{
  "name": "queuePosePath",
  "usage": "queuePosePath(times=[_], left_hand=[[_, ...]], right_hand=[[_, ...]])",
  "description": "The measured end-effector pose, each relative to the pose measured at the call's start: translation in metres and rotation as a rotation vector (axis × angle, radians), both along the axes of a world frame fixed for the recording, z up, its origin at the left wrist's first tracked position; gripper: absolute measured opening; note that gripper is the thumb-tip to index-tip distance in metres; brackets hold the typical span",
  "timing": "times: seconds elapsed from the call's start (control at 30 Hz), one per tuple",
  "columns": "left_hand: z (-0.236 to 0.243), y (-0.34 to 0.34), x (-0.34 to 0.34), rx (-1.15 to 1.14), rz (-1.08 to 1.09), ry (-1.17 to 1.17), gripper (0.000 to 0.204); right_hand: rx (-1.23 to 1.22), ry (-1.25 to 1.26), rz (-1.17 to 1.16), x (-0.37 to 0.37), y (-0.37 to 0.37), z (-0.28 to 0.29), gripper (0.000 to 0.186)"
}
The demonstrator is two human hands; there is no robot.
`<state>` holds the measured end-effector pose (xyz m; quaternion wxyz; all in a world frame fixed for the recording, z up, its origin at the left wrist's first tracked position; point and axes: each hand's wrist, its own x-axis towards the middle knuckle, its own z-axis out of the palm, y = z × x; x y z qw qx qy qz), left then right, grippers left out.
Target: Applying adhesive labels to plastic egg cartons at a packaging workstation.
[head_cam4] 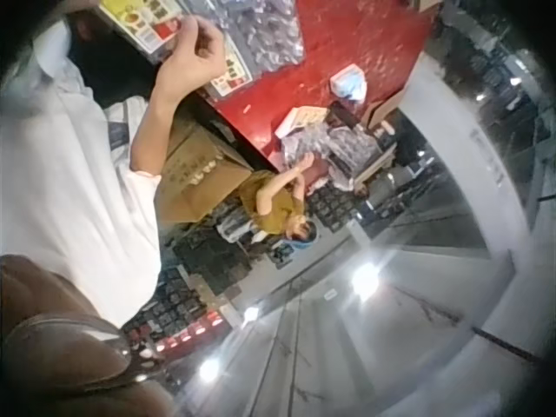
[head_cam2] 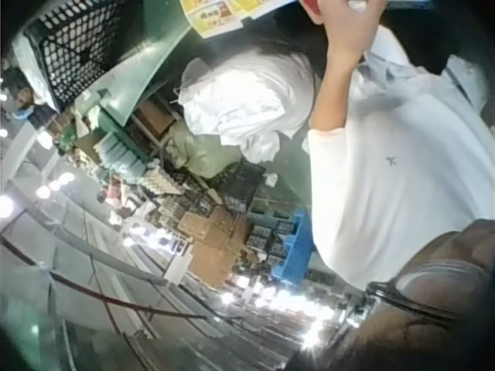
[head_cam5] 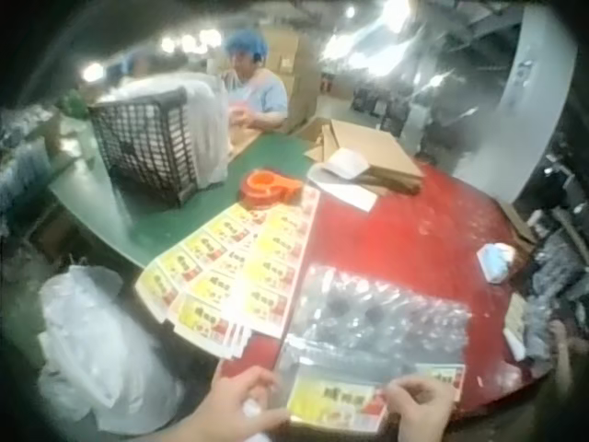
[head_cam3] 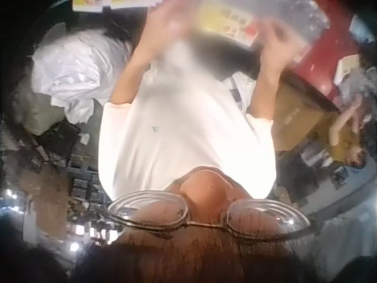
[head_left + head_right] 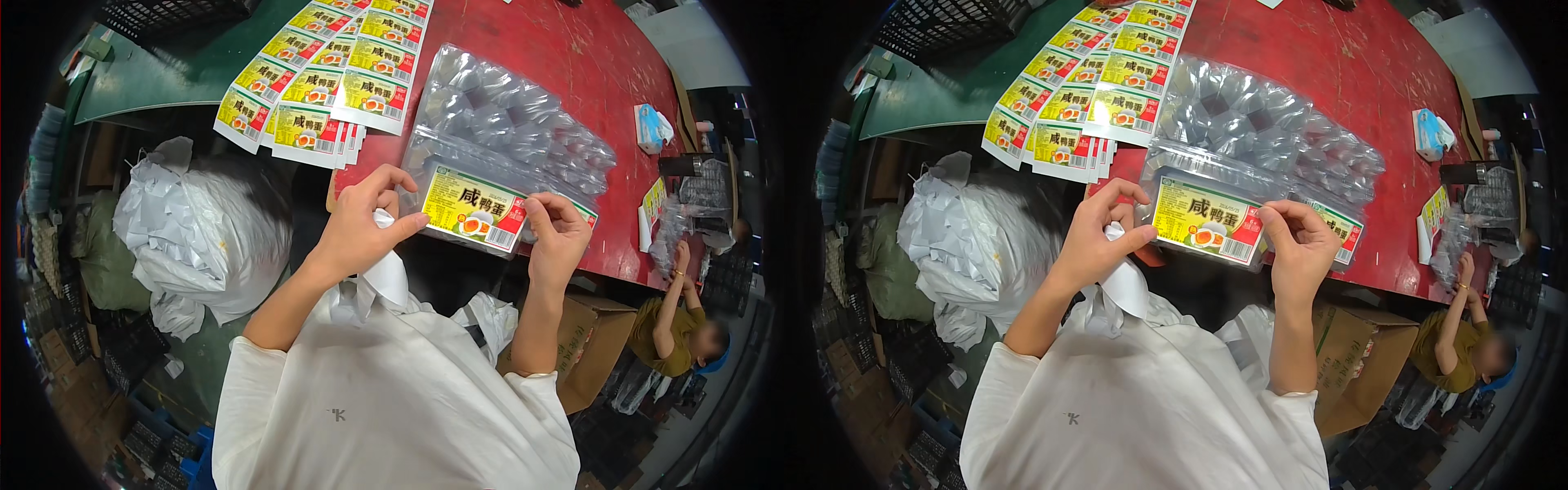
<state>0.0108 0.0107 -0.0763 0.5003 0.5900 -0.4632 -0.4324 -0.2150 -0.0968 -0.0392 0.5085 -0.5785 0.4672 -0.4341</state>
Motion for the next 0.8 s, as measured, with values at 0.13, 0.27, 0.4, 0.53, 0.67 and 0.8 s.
queuePosePath(times=[0.13,0.27,0.4,0.53,0.67,0.8], left_hand=[[0.008,0.000,-0.004,0.050,0.014,-0.046,0.033],[0.013,-0.006,-0.007,-0.133,0.016,-0.244,0.041],[0.011,-0.013,-0.006,-0.185,-0.016,-0.336,0.051],[0.008,-0.010,-0.008,-0.207,0.004,-0.341,0.054],[0.006,-0.009,-0.008,-0.160,0.003,-0.316,0.054],[0.003,-0.008,-0.004,-0.165,-0.009,-0.270,0.054]], right_hand=[[-0.050,0.055,-0.021,0.005,0.003,0.002,0.007],[-0.125,0.136,-0.025,0.010,0.005,0.006,0.008],[-0.096,0.385,-0.053,0.018,0.005,0.026,0.008],[-0.371,0.807,0.017,0.021,0.007,0.042,0.017],[-0.398,0.976,-0.142,0.001,0.002,0.045,0.027],[-0.578,0.814,0.203,-0.009,0.015,0.033,0.038]])
